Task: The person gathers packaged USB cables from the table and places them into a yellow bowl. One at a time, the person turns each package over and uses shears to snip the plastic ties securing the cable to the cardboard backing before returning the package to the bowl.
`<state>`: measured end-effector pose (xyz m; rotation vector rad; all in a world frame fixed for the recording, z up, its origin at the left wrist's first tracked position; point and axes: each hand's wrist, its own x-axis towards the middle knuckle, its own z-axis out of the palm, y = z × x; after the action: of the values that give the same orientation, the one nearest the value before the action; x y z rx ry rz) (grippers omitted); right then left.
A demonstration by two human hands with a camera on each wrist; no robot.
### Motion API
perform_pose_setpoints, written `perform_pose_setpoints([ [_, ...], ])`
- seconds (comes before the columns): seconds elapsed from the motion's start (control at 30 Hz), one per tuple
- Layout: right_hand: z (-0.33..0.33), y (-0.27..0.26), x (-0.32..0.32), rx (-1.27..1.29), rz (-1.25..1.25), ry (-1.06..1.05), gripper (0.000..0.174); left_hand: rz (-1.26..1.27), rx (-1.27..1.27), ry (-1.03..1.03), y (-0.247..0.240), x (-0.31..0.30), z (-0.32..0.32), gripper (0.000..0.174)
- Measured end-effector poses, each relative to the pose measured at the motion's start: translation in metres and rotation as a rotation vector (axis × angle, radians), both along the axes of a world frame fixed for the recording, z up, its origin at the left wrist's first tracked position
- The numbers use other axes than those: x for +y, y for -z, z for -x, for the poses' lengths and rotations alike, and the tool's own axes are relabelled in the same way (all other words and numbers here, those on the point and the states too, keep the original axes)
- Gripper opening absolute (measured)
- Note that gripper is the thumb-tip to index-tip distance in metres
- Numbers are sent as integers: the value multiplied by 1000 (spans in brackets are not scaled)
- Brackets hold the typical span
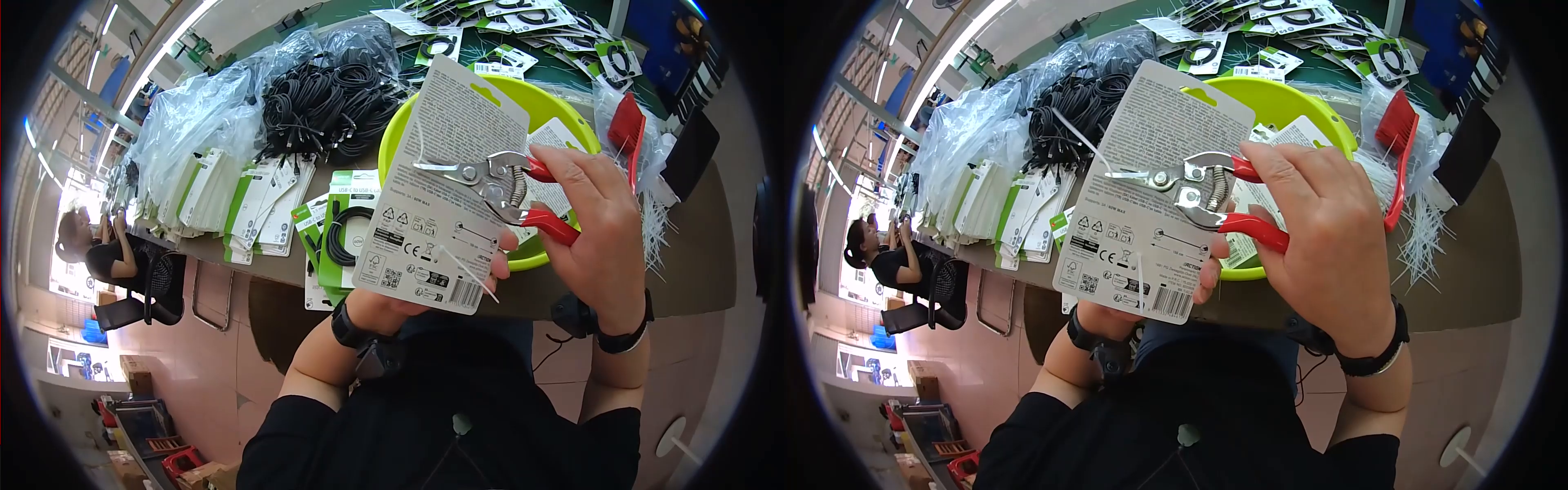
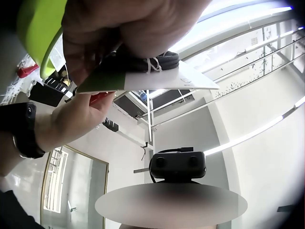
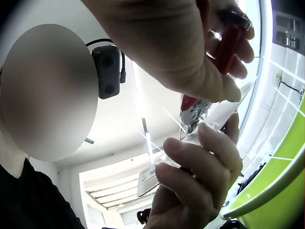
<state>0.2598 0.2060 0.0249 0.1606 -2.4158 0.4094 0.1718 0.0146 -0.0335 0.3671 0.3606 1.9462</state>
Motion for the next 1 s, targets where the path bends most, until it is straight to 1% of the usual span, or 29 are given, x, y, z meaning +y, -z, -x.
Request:
perform_pose_setpoints([
  [0.03,1,0,0,19,-11,-7,50,-3,0,0,1,1,0,66],
  [0.2,1,1,-1,14,-45,-5,47,-58,6,0,6,2,1,65],
  [0.3,1,5,-1,-175,203,-59,46,-56,9,-5,8,3,3,66],
  [0.33,0,5,0,-175,201,-62,46,-68,-22,1,5,5,5,66],
  [0.43,-4,6,1,37,464,-68,45,-88,-111,-3,5,6,10,66],
  [0.47,-7,6,1,22,466,-72,45,-106,-86,-39,6,6,12,66],
  [0.57,-13,5,0,-35,60,-32,46,-140,-28,-109,7,3,15,66],
  [0.7,-11,11,-4,-78,3,-54,47,-110,-81,-151,2,4,12,65],
  [0.8,-9,10,-6,-86,-40,-48,47,38,-51,-227,-1,4,11,68],
  [0.87,-9,11,-6,-90,-59,-45,47,7,-5,-210,2,3,13,67],
  [0.93,-11,15,-4,-177,14,-70,46,-60,88,-173,5,2,16,64],
  [1.0,-12,19,-1,-219,48,-82,46,-105,74,-158,3,2,18,62],
])
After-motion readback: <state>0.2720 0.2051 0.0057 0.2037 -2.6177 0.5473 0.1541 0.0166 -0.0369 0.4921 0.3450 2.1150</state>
